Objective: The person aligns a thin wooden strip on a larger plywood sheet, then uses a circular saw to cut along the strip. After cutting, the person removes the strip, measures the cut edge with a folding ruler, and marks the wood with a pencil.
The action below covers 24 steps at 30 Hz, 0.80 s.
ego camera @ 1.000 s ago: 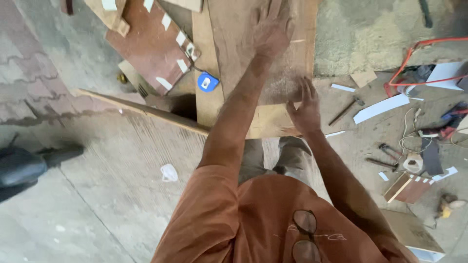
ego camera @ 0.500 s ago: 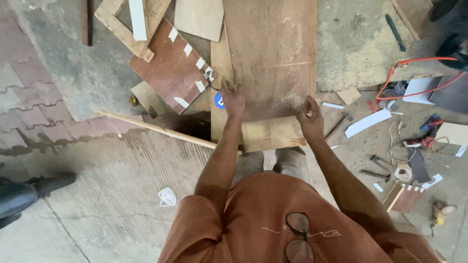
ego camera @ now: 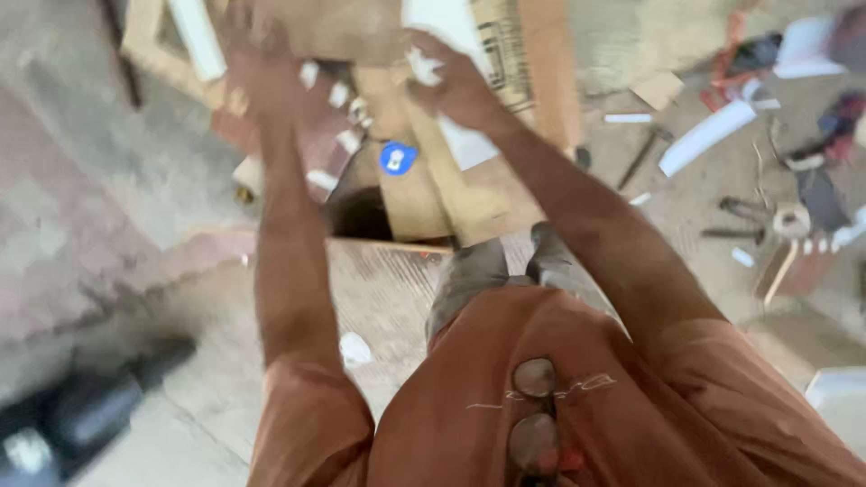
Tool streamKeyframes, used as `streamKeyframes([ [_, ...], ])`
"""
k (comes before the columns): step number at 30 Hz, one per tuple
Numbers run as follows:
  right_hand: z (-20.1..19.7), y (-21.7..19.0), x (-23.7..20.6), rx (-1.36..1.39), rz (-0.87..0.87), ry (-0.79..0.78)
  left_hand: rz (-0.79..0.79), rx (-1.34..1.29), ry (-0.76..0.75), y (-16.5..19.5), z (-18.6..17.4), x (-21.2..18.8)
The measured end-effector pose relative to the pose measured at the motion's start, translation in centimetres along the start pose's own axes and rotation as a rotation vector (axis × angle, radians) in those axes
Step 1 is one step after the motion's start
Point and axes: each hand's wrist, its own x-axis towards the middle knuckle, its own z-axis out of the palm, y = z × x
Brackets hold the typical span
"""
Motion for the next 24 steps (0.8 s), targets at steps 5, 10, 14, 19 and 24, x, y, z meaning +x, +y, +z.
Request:
streamKeyframes([
  [5, 0.7, 7.8, -13.8, -0.472, -0.104, -0.058, 0.764, 0.283, -0.587, 2.3, 1.4, -16.1],
  [10, -2.1, 20.3, -31.8, -0.643, 0.157, -0.161, 0.389, 0.335, -0.623, 0.9, 5.1, -23.4],
  [14, -5.6, 24.3, -42.6, -0.461, 0.398, 0.011, 0.613, 0.493, -0.610, -0.5, 5.5, -22.6],
  [19, -11.8, 24.1, -52.4, -0.180, 0.405, 0.420, 0.113, 0.296, -0.399, 5.6, 1.1, -26.3],
  [24, -16.3, 24.2, -60.6, -0.101, 0.208, 0.669, -0.038, -0.628, -0.654, 17.9, 4.3, -37.4],
])
